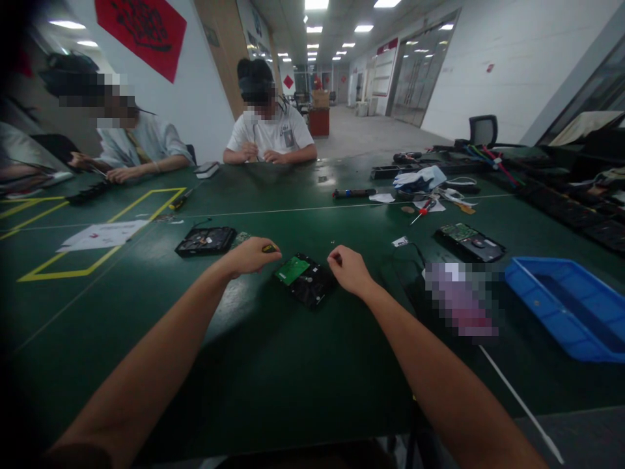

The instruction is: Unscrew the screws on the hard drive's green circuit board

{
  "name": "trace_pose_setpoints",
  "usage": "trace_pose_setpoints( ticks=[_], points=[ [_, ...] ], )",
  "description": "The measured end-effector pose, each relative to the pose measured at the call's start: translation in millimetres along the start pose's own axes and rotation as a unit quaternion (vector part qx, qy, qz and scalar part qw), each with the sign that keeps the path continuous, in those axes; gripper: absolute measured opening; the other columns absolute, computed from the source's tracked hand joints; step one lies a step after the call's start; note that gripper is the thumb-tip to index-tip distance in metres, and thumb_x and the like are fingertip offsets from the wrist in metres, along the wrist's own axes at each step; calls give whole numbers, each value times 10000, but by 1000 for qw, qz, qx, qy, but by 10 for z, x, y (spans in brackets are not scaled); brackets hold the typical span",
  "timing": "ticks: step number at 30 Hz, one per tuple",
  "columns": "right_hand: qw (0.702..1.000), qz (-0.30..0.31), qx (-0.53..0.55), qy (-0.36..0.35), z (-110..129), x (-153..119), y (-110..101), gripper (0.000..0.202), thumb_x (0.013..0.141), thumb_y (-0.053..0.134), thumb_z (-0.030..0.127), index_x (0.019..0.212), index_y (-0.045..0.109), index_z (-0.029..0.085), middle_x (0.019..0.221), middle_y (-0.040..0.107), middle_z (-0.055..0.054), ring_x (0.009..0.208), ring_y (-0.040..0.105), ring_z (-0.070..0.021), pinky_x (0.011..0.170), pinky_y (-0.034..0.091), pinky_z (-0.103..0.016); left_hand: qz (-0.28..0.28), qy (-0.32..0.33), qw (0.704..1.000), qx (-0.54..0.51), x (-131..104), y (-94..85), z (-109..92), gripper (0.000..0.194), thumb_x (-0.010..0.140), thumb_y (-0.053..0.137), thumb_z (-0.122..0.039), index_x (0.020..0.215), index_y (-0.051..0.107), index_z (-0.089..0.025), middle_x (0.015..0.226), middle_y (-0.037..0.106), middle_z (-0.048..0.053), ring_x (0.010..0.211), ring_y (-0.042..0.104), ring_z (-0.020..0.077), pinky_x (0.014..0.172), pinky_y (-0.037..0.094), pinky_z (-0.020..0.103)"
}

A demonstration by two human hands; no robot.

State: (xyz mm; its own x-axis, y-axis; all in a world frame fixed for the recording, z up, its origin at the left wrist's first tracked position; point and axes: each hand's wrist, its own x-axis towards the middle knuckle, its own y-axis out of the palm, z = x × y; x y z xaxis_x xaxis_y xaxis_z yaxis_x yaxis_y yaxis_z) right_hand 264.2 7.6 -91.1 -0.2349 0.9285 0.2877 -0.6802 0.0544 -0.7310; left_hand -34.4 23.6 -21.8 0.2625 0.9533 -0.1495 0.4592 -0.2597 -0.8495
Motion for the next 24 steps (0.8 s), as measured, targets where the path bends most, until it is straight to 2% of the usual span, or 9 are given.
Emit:
trace_pose_setpoints(
  ticks=[2, 6, 16, 24],
  points=[
    [1000, 1, 11, 2, 7, -8, -1, 107, 985, 590, 283, 976, 664, 207, 914, 709, -31, 787, 647, -177, 693, 476, -307, 47, -50, 998, 3, -7, 15, -24, 332, 902, 570, -402, 1008, 701, -117, 782, 738, 100, 573, 676, 184, 535, 472, 261],
    [1000, 7, 27, -3, 34, -24, 2, 119, 986, 583, 302, 987, 662, 214, 906, 718, -27, 787, 658, -177, 699, 483, -310, 75, -102, 991, -43, -7, 34, -46, 299, 903, 552, -315, 1072, 660, -93, 799, 749, 134, 626, 722, 210, 538, 504, 252],
    [1000, 2, 23, 16, 104, -36, -32, 100, 927, 613, 293, 913, 667, 210, 842, 719, -18, 726, 643, -172, 639, 463, -294, 113, -97, 984, -100, 10, 87, -30, 247, 902, 586, -348, 1018, 624, -132, 867, 757, 124, 723, 746, 213, 568, 548, 241],
    [1000, -4, 0, 26, 209, -49, -85, 73, 884, 622, 249, 832, 656, 209, 789, 701, -12, 691, 614, -167, 621, 434, -288, 103, -66, 981, -154, -16, 94, -18, 203, 843, 610, -336, 882, 624, -136, 839, 735, 135, 718, 738, 234, 528, 532, 269]
  ],
)
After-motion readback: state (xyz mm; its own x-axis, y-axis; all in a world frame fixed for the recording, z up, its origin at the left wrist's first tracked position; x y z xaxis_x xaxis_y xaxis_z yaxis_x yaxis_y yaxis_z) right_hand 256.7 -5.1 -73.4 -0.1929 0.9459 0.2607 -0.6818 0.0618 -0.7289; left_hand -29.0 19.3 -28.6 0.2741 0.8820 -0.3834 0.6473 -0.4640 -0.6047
